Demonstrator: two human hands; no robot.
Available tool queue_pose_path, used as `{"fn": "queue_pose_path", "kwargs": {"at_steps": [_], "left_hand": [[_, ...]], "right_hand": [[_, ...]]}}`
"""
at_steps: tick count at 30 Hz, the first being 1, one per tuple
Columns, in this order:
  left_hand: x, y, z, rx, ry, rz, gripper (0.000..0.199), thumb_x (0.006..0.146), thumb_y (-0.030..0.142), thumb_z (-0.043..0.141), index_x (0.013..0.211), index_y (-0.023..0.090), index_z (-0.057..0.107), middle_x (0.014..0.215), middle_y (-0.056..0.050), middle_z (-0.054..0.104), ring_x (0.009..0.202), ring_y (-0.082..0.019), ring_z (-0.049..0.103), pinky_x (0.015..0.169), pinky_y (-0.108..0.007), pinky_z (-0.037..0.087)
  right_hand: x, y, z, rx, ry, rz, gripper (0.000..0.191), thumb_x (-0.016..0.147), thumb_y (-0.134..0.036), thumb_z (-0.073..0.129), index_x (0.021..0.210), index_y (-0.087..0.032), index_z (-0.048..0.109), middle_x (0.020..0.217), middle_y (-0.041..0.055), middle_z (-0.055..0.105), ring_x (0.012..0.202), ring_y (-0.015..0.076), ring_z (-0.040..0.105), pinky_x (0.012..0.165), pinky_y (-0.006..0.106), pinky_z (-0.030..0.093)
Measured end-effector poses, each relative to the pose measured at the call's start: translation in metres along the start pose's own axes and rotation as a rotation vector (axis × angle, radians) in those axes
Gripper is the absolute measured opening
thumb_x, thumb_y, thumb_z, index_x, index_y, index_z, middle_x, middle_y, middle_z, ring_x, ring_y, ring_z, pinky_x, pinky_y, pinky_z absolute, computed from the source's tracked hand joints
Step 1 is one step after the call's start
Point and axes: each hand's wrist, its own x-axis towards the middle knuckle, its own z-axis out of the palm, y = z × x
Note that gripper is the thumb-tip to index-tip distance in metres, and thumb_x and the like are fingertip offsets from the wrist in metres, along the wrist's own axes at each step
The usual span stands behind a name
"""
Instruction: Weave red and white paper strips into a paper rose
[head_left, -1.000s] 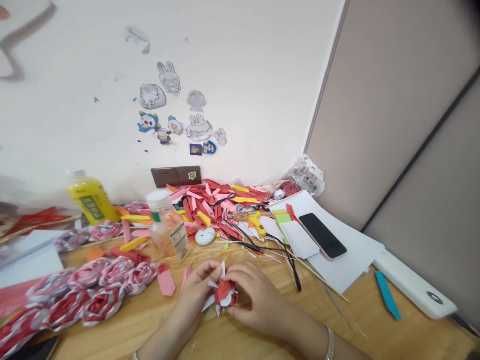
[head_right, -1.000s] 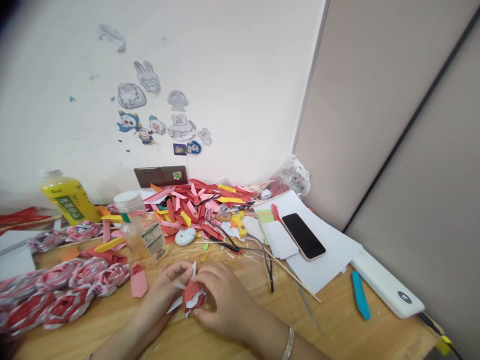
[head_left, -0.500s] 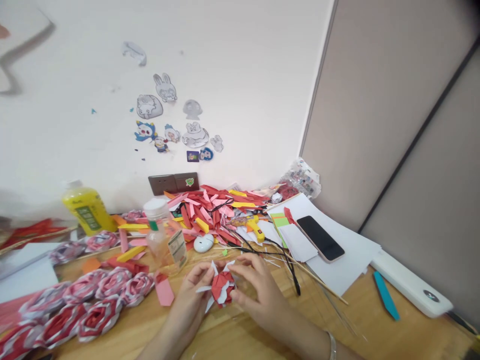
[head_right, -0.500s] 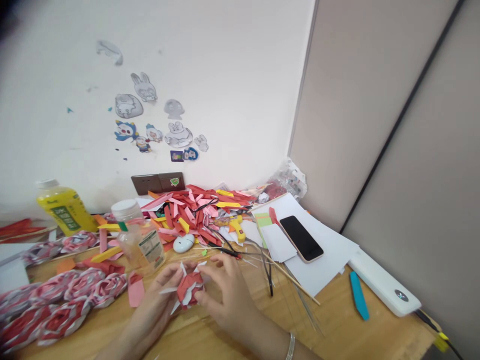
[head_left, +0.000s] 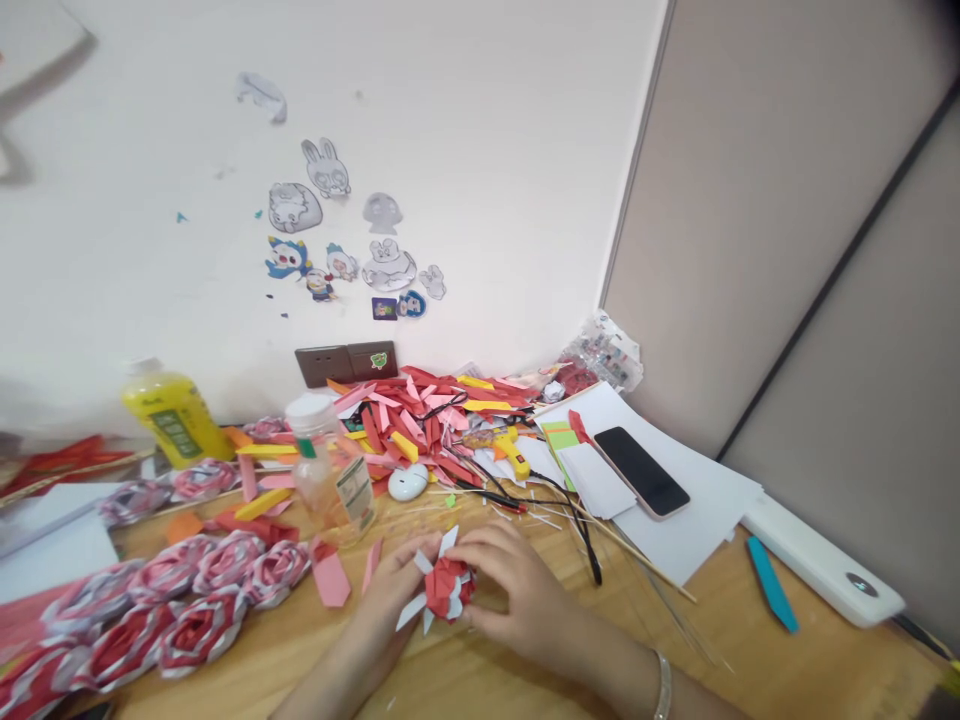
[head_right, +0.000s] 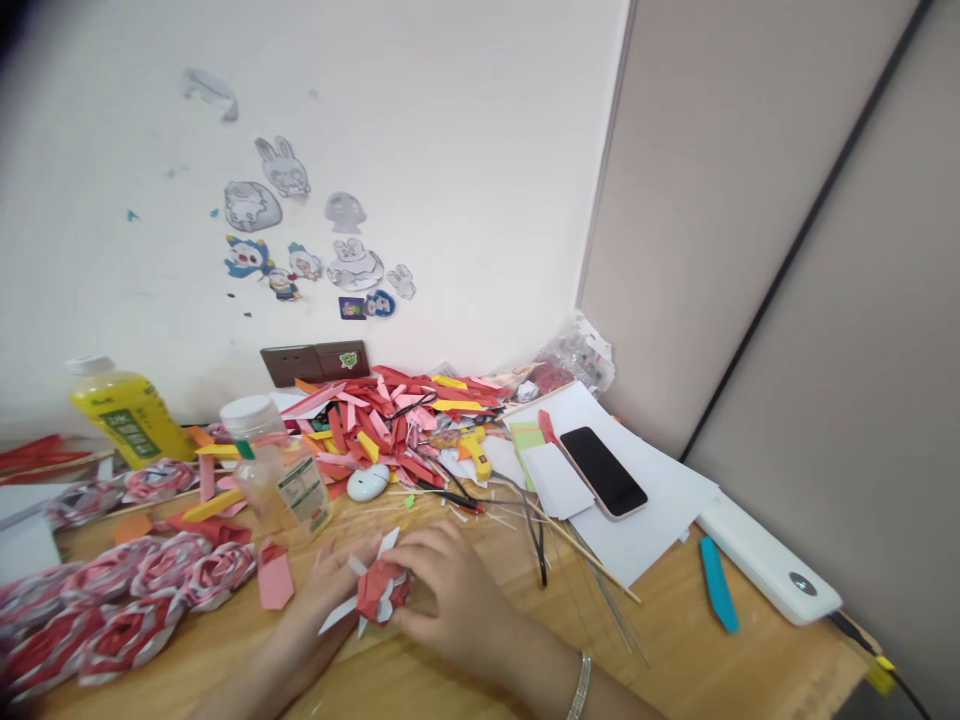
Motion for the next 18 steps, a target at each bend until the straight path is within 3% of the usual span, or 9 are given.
{"fn": "queue_pose_path", "kwargs": {"at_steps": [6,18], "left_hand": [[0.0058,-0.0010,-0.0089,-0.014,-0.029,-0.011,0.032,0.056,0.041,0.083,0.066,0.015,0.066,0.065,0.002,0.064,0.059,-0.011,0.057,0.057,-0.020,0.044],[0.0043,-0.0090,-0.0023,-0.073,-0.028,-0.022,0.034,0.059,0.043,0.080,0.067,0.017,0.061,0.061,0.004,0.061,0.052,-0.008,0.054,0.052,-0.018,0.043]], "right_hand": [[0.0032,0.0021,-0.0063,-0.047,-0.093,-0.032,0.050,0.068,-0.008,0.073,0.114,-0.019,0.057,0.112,0.0060,0.061,0.103,0.0200,0.051,0.094,0.032,0.037],[0.0029,-0.0028,-0.0066,-0.007,-0.129,-0.024,0.038,0.070,-0.009,0.068,0.107,-0.017,0.059,0.108,0.0070,0.062,0.102,0.0198,0.053,0.092,0.032,0.038]]}}
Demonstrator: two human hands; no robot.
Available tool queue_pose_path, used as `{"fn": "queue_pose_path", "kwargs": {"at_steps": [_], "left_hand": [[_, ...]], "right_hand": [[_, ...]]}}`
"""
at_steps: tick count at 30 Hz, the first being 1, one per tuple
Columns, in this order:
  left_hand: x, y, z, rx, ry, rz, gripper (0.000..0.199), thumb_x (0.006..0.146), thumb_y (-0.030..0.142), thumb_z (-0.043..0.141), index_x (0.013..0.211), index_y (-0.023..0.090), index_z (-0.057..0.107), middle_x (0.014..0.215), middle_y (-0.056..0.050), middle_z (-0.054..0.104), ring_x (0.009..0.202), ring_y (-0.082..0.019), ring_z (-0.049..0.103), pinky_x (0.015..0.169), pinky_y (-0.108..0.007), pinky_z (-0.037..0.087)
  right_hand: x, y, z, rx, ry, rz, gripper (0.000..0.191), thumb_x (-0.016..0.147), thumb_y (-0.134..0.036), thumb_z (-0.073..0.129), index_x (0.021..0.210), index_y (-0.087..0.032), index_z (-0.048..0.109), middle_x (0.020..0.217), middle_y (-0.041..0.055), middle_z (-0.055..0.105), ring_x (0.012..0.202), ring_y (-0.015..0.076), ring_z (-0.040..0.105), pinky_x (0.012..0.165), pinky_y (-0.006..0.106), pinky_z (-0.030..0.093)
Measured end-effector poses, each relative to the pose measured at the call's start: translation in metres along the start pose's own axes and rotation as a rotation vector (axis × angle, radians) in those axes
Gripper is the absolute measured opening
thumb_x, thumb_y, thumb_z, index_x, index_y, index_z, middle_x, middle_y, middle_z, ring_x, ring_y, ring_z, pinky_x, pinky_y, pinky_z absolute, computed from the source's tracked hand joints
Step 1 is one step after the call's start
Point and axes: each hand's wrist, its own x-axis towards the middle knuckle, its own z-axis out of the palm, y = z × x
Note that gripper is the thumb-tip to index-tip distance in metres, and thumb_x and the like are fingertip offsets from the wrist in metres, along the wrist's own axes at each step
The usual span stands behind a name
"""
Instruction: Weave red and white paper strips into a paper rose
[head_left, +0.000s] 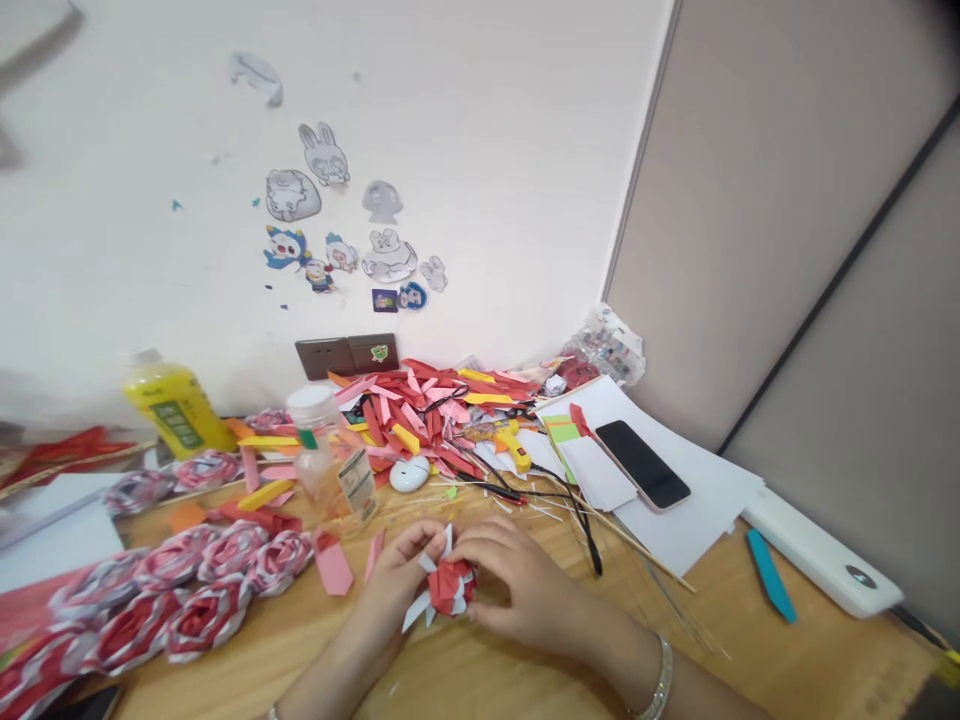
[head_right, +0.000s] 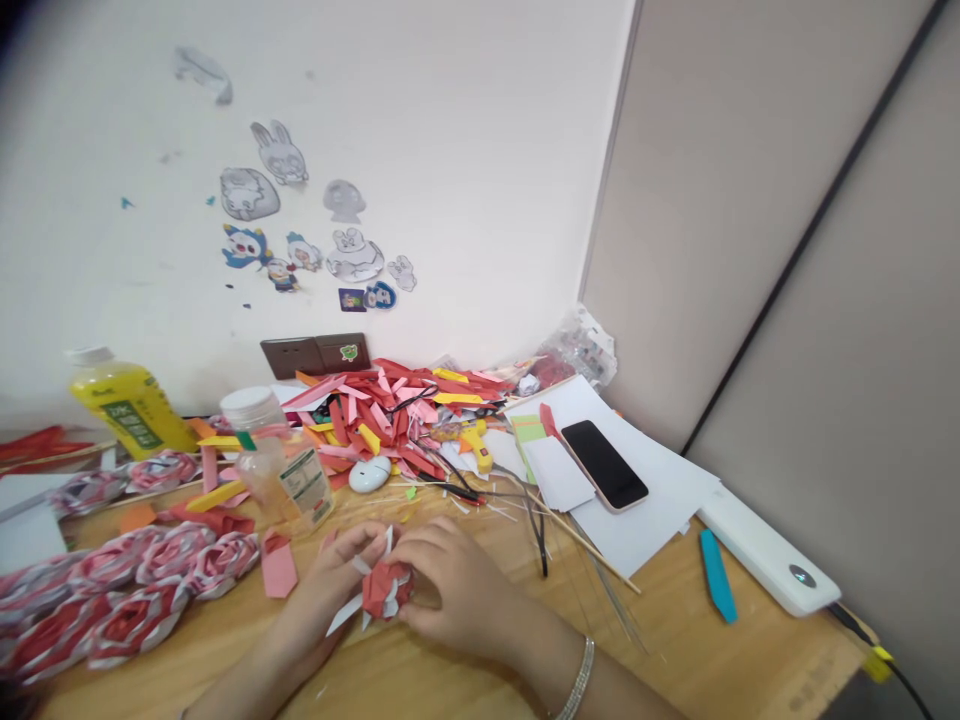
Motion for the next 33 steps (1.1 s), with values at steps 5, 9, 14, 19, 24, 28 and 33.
{"fn": "queue_pose_path", "kwargs": {"at_steps": [5,9,14,19,24,28,33], "left_hand": [[-0.003,0.008,0.003,-0.040,0.027,0.033,0.032,0.060,0.041,0.081,0.071,0.018,0.063,0.077,0.001,0.066,0.061,-0.010,0.058,0.057,-0.020,0.046],[-0.007,0.018,0.006,-0.113,0.028,0.063,0.025,0.061,0.036,0.080,0.070,0.019,0.064,0.099,-0.002,0.067,0.065,-0.012,0.061,0.061,-0.024,0.050],[0.002,0.015,-0.003,-0.147,0.093,0.082,0.028,0.056,0.025,0.082,0.080,0.020,0.069,0.098,-0.004,0.070,0.078,-0.021,0.066,0.065,-0.028,0.053],[0.010,0.008,-0.009,-0.151,0.121,0.100,0.025,0.057,0.029,0.082,0.077,0.020,0.070,0.093,-0.004,0.072,0.088,-0.023,0.066,0.069,-0.028,0.053],[0.003,0.013,-0.006,-0.197,0.037,0.082,0.025,0.062,0.036,0.080,0.072,0.017,0.068,0.076,-0.002,0.071,0.080,-0.021,0.067,0.076,-0.031,0.053],[0.000,0.017,-0.004,-0.273,-0.120,0.003,0.029,0.065,0.042,0.077,0.059,0.016,0.064,0.069,-0.002,0.069,0.070,-0.019,0.067,0.069,-0.032,0.054],[-0.003,0.012,0.001,-0.067,-0.104,-0.017,0.032,0.067,0.044,0.075,0.080,0.016,0.068,0.075,-0.003,0.068,0.070,-0.019,0.065,0.063,-0.029,0.052]], "right_hand": [[-0.002,0.000,-0.002,0.145,0.020,0.043,0.047,0.071,-0.018,0.071,0.116,-0.021,0.056,0.118,0.0071,0.058,0.111,0.0208,0.049,0.097,0.034,0.036],[-0.004,0.012,0.000,0.368,0.241,0.252,0.048,0.079,-0.033,0.064,0.123,-0.023,0.050,0.128,0.0074,0.051,0.119,0.0216,0.045,0.101,0.037,0.033],[-0.003,0.022,0.019,0.783,0.158,0.537,0.041,0.083,-0.050,0.056,0.108,-0.018,0.060,0.100,0.0075,0.066,0.091,0.0210,0.062,0.079,0.034,0.047],[0.004,0.015,0.035,1.014,0.166,0.552,0.043,0.067,-0.052,0.073,0.088,-0.015,0.062,0.078,0.0028,0.066,0.068,0.0155,0.062,0.064,0.026,0.045],[0.008,0.026,0.014,0.780,0.404,0.487,0.036,0.070,-0.050,0.070,0.077,-0.016,0.059,0.070,0.0001,0.061,0.067,0.0151,0.058,0.065,0.027,0.044],[0.006,0.027,-0.009,0.568,0.362,0.408,0.018,0.078,-0.035,0.062,0.080,-0.017,0.060,0.072,-0.0005,0.060,0.068,0.0139,0.056,0.064,0.025,0.043],[0.002,0.017,-0.010,0.480,0.245,0.317,0.011,0.080,-0.019,0.056,0.088,-0.017,0.063,0.084,0.0010,0.063,0.078,0.0143,0.059,0.070,0.025,0.046]]}}
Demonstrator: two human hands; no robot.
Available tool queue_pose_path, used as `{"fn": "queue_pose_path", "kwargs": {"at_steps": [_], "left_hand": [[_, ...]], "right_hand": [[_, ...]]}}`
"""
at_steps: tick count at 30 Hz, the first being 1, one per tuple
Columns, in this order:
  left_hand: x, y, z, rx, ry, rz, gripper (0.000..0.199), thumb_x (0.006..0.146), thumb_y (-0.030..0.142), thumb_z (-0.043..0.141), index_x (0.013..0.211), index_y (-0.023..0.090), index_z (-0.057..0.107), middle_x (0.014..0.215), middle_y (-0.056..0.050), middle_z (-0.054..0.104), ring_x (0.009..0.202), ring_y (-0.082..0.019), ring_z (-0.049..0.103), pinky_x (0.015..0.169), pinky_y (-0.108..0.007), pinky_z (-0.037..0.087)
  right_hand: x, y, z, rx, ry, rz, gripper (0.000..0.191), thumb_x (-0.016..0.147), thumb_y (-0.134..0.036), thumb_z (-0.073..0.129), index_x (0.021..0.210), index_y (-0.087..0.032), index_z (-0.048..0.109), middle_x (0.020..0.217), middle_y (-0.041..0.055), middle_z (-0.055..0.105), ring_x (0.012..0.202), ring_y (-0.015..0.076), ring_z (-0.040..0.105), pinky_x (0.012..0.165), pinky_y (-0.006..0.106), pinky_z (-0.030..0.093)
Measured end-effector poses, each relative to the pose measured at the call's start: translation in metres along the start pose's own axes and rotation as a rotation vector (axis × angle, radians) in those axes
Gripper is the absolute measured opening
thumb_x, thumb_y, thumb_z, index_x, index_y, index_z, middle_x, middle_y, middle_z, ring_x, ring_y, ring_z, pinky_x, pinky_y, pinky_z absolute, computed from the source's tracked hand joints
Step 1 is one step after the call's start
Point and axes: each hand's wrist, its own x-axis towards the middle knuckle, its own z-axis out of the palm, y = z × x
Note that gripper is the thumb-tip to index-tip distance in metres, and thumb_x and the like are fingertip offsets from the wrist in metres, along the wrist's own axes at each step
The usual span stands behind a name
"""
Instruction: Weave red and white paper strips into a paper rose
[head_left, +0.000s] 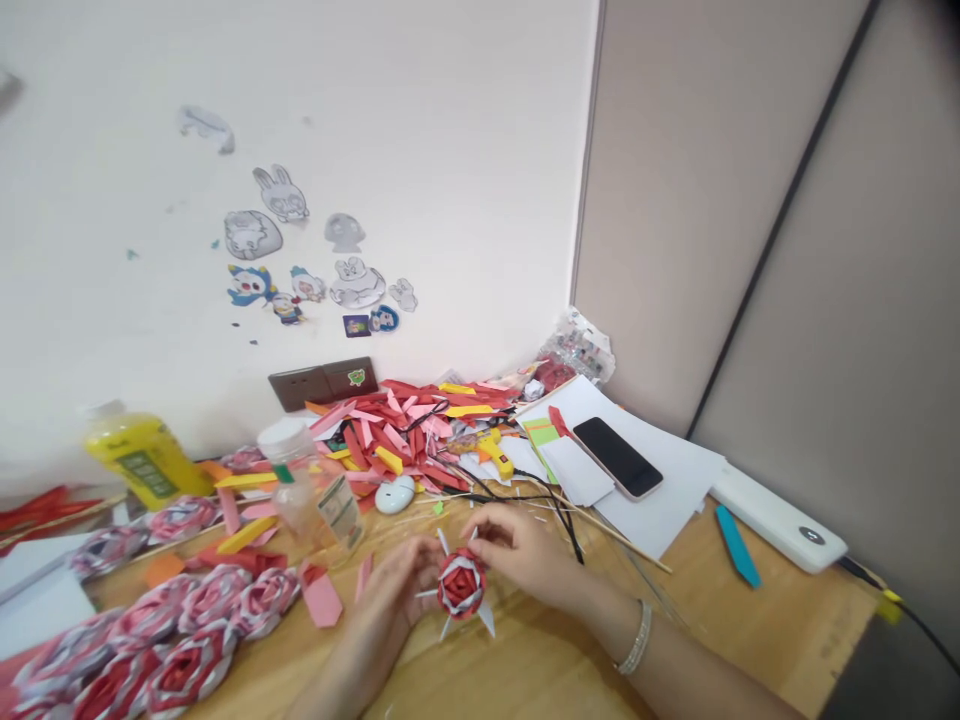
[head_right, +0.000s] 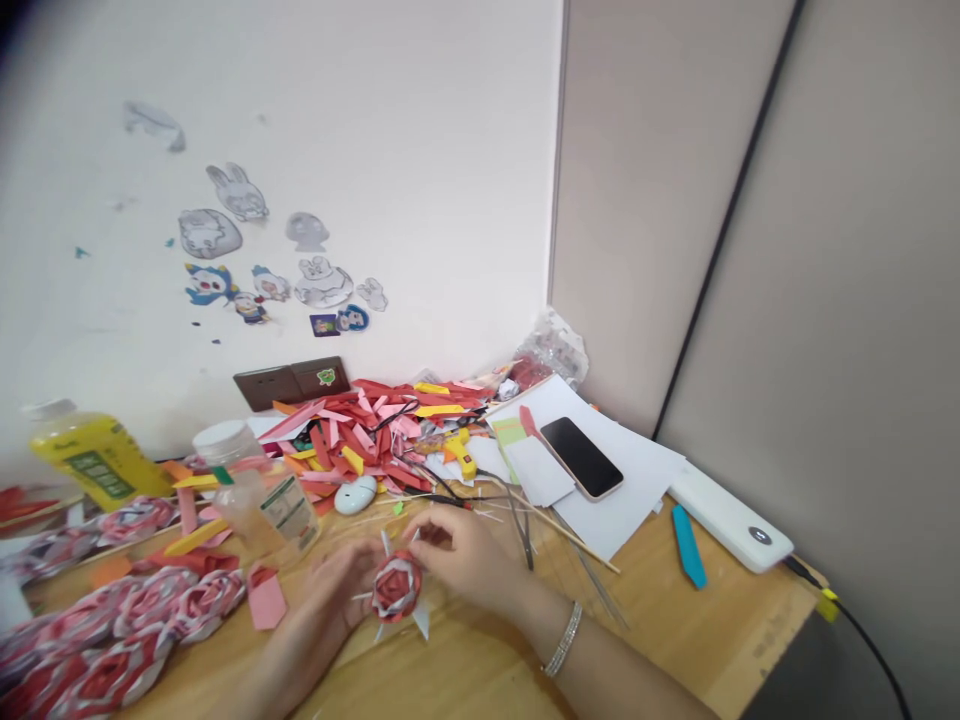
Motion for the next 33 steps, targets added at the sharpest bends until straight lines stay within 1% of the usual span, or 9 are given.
{"fn": "queue_pose_path", "kwargs": {"at_steps": [3,5,8,11,13,15,19,25,33], "left_hand": [[-0.002,-0.004,0.002,0.133,0.049,-0.026,0.038,0.063,0.045,0.077,0.088,0.019,0.066,0.076,-0.001,0.067,0.066,-0.016,0.063,0.060,-0.026,0.051],[-0.002,-0.007,-0.001,0.210,0.060,0.016,0.044,0.065,0.048,0.076,0.100,0.024,0.064,0.085,-0.003,0.068,0.073,-0.018,0.064,0.066,-0.028,0.051],[-0.001,-0.012,-0.009,0.397,0.047,0.283,0.054,0.064,0.051,0.074,0.112,0.030,0.061,0.109,-0.007,0.063,0.097,-0.025,0.060,0.081,-0.034,0.050],[0.000,-0.015,-0.016,0.748,0.001,0.528,0.059,0.056,0.045,0.081,0.111,0.032,0.064,0.129,-0.010,0.050,0.115,-0.035,0.049,0.092,-0.041,0.045],[-0.001,-0.015,-0.016,0.984,-0.005,0.602,0.054,0.058,0.037,0.081,0.110,0.033,0.066,0.130,-0.011,0.049,0.118,-0.036,0.046,0.096,-0.046,0.040],[-0.002,-0.013,-0.015,1.101,-0.024,0.657,0.045,0.064,0.031,0.077,0.107,0.032,0.067,0.121,-0.011,0.057,0.114,-0.034,0.050,0.096,-0.046,0.040],[-0.004,-0.011,-0.008,1.077,-0.110,0.668,0.033,0.067,0.026,0.074,0.099,0.027,0.067,0.103,-0.010,0.067,0.103,-0.031,0.058,0.089,-0.042,0.044],[-0.006,-0.016,-0.007,1.009,-0.040,0.561,0.047,0.058,0.025,0.079,0.104,0.028,0.068,0.107,-0.011,0.068,0.104,-0.033,0.058,0.090,-0.044,0.044],[-0.005,-0.018,-0.010,1.054,-0.072,0.640,0.037,0.063,0.026,0.077,0.099,0.027,0.068,0.106,-0.010,0.068,0.102,-0.030,0.060,0.088,-0.039,0.047]], "right_hand": [[-0.002,-0.002,0.003,-0.085,-0.044,-0.050,0.017,0.078,-0.010,0.055,0.089,-0.018,0.066,0.089,0.0013,0.066,0.083,0.0145,0.060,0.075,0.025,0.046],[-0.001,-0.004,0.004,-0.123,-0.056,-0.081,0.020,0.077,-0.008,0.056,0.090,-0.018,0.067,0.091,0.0014,0.067,0.087,0.0149,0.060,0.080,0.026,0.045],[-0.001,-0.002,0.002,-0.143,-0.043,-0.090,0.016,0.080,-0.011,0.056,0.089,-0.018,0.067,0.090,0.0017,0.067,0.087,0.0150,0.060,0.079,0.026,0.045],[0.000,0.003,0.002,-0.127,-0.027,-0.061,0.014,0.082,-0.015,0.055,0.090,-0.018,0.065,0.089,0.0015,0.066,0.083,0.0147,0.059,0.075,0.025,0.045],[0.001,0.007,0.002,-0.104,-0.030,-0.038,0.012,0.082,-0.016,0.054,0.090,-0.018,0.063,0.088,0.0012,0.065,0.081,0.0147,0.058,0.073,0.025,0.045],[0.001,0.010,0.002,-0.073,-0.036,-0.017,0.009,0.081,-0.017,0.055,0.087,-0.017,0.061,0.085,0.0006,0.063,0.080,0.0144,0.058,0.072,0.025,0.044],[0.001,0.012,0.003,-0.009,-0.060,0.013,0.004,0.080,-0.020,0.056,0.079,-0.017,0.058,0.078,-0.0011,0.059,0.076,0.0132,0.055,0.069,0.023,0.042],[0.001,0.021,0.007,0.107,-0.058,0.077,0.011,0.078,-0.027,0.060,0.081,-0.017,0.057,0.077,-0.0017,0.058,0.074,0.0132,0.054,0.069,0.024,0.042],[0.002,0.019,0.006,0.237,-0.041,0.136,0.025,0.073,-0.040,0.067,0.080,-0.016,0.061,0.076,-0.0007,0.060,0.073,0.0138,0.056,0.071,0.027,0.043]]}}
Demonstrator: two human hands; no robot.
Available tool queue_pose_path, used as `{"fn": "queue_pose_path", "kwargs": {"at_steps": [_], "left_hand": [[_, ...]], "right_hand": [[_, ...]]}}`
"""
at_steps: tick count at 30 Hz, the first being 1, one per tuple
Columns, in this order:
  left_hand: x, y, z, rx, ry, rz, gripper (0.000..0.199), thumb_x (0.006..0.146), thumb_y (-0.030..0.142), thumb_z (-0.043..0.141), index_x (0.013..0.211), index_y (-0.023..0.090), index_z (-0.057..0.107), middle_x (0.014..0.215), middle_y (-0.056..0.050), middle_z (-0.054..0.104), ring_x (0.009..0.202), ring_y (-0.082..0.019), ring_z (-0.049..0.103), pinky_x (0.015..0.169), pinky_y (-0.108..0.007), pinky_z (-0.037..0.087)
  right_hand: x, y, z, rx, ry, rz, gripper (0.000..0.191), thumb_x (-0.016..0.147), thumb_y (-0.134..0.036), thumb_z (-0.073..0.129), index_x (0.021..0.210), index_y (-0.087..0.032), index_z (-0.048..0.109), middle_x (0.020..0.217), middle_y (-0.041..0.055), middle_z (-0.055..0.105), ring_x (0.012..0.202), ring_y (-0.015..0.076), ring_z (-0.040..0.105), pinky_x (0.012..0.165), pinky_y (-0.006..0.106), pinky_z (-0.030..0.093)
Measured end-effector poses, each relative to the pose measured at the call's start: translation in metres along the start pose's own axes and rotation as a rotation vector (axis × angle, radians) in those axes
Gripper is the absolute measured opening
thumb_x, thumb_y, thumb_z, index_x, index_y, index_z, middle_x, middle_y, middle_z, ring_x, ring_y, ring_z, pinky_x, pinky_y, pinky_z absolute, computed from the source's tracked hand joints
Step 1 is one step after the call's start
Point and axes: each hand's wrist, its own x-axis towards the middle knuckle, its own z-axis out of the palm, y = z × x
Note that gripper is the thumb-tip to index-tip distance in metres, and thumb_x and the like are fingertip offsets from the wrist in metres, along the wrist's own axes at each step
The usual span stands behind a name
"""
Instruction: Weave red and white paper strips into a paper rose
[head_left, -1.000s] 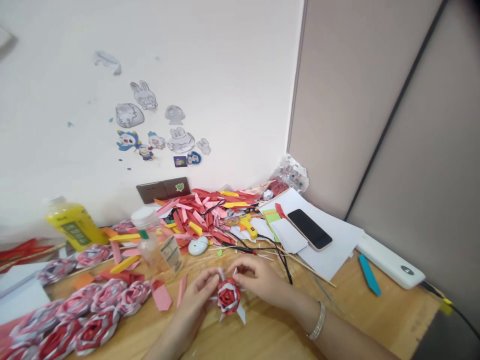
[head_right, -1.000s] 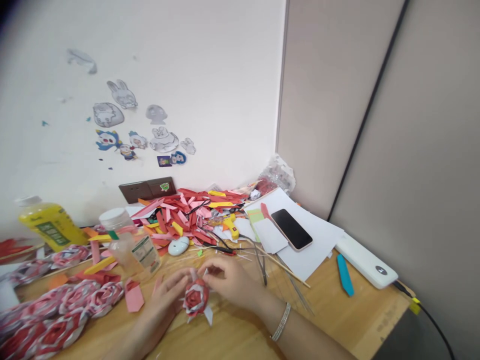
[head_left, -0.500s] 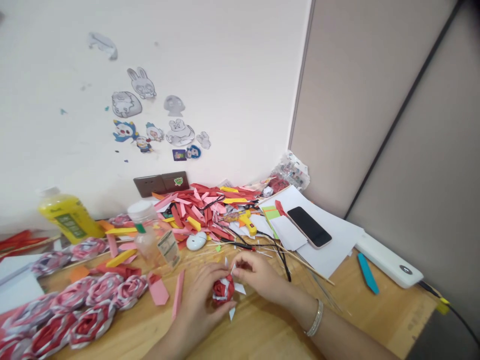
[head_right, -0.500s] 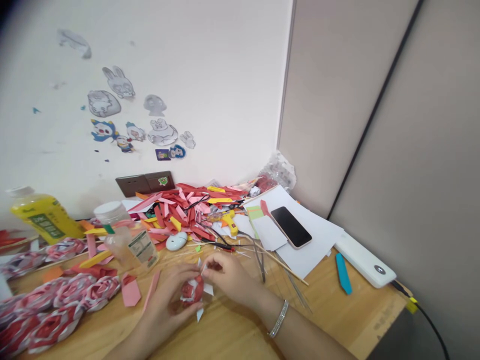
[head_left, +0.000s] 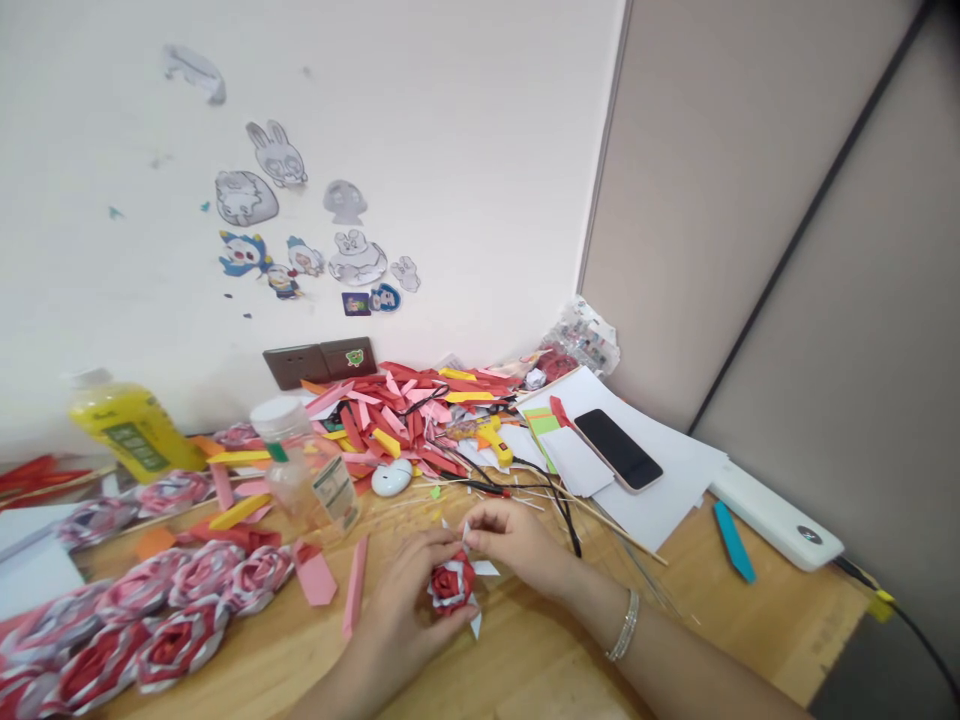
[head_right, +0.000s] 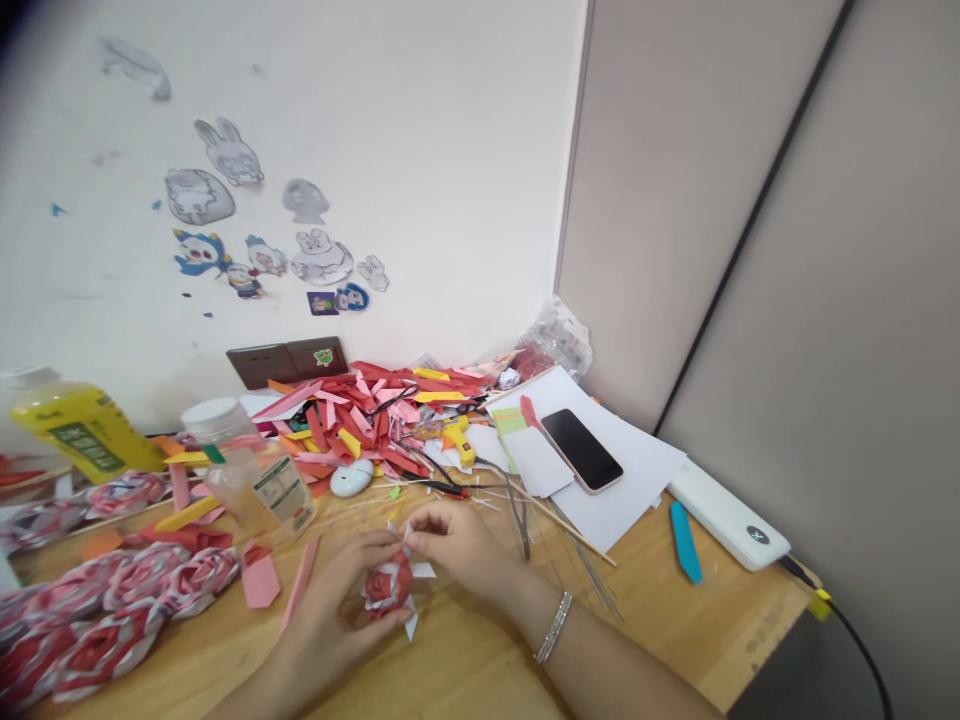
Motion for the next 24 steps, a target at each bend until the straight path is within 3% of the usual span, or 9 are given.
{"fn": "queue_pose_path", "kwargs": {"at_steps": [9,19,24], "left_hand": [[0.003,0.016,0.001,0.073,0.012,0.033,0.031,0.065,0.023,0.075,0.094,0.023,0.064,0.097,-0.009,0.069,0.095,-0.027,0.062,0.083,-0.036,0.049],[0.005,0.009,0.002,0.213,0.005,0.124,0.022,0.071,0.023,0.070,0.091,0.021,0.062,0.096,-0.010,0.069,0.093,-0.027,0.064,0.081,-0.038,0.052],[0.003,0.004,0.006,0.281,-0.041,0.153,0.039,0.070,0.018,0.069,0.106,0.020,0.054,0.107,-0.011,0.065,0.101,-0.027,0.061,0.085,-0.041,0.052]], "right_hand": [[0.002,0.004,0.004,0.090,0.061,0.026,0.023,0.069,-0.035,0.070,0.077,-0.015,0.062,0.074,-0.0014,0.059,0.068,0.0121,0.054,0.069,0.026,0.042],[0.004,0.016,0.008,0.206,0.140,0.108,0.028,0.063,-0.037,0.074,0.073,-0.015,0.060,0.067,-0.0025,0.057,0.063,0.0113,0.051,0.063,0.024,0.040],[0.006,0.021,0.005,0.196,0.156,0.110,0.026,0.063,-0.036,0.074,0.073,-0.015,0.062,0.066,-0.0027,0.057,0.063,0.0116,0.051,0.063,0.024,0.039]]}}
